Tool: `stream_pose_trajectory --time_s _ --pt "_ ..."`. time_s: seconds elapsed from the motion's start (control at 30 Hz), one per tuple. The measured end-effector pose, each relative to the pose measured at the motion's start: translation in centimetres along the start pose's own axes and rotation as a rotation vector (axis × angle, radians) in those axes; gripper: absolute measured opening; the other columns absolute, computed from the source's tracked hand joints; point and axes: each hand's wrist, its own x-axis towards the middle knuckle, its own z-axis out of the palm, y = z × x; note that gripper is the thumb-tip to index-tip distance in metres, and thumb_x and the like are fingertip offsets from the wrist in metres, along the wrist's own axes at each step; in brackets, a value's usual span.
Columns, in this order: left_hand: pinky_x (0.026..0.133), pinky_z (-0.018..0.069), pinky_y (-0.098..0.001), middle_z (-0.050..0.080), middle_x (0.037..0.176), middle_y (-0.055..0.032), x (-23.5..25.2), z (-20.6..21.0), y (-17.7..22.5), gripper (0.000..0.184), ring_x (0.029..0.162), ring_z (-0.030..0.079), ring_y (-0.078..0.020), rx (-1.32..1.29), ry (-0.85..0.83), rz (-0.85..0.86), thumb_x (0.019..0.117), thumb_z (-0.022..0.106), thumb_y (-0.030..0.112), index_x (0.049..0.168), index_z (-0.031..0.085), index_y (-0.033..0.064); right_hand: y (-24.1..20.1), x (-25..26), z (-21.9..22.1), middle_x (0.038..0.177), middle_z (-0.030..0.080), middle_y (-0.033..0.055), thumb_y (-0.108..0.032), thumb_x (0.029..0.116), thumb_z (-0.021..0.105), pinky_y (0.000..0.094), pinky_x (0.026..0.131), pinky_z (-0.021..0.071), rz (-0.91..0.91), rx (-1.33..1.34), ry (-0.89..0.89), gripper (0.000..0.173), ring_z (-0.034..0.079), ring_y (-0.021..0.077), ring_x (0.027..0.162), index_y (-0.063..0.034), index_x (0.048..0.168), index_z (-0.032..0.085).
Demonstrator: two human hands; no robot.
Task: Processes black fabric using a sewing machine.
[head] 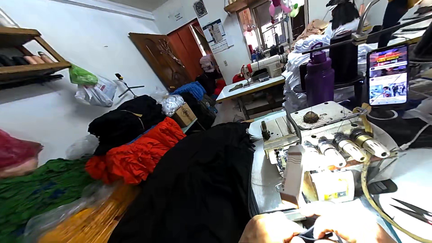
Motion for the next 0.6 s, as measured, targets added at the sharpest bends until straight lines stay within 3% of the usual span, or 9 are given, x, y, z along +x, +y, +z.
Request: stream_pose_trajectory --time_s 0.2,0.37,0.6 --pt "0.068 0.0511 -0.03 0.066 0.073 -0.0166 0.2 -0.1 0.2 0.019 0.071 0.064 -0.0234 0.002 -0.003 -0.007 0.0973 0.061 0.006 0.092 0.075 -0.0062 -0.5 0.5 0.0 0.087 0.073 0.0205 -0.003 0.0905 0.069 0.0247 0.076 0.0524 0.063 0.0 0.054 0.01 0.069 0.0202 0.083 0.0063 0.087 0.072" --pt "0.071 0.0527 -0.0296 0.069 0.077 -0.0162 0.3 -0.2 0.4 0.018 0.075 0.066 -0.0227 0.017 0.012 -0.029 0.0965 0.06 0.004 0.092 0.074 -0.0051 -0.2 0.7 0.5 0.084 0.072 0.0178 -0.004 0.0888 0.07 0.0209 0.069 0.0524 0.146 -0.022 0.129 0.01 0.066 0.0133 0.073 0.0056 0.087 0.072" --pt "0.073 0.0543 -0.0312 0.072 0.085 -0.0174 0.6 -0.5 0.8 0.019 0.079 0.069 -0.0206 -0.034 0.047 -0.191 0.0964 0.059 0.004 0.097 0.075 -0.0065 -0.3 1.7 0.6 0.085 0.072 0.0128 -0.006 0.0897 0.07 0.0264 0.067 0.0538 0.288 -0.038 0.159 0.011 0.066 0.0125 0.071 0.0022 0.097 0.073"
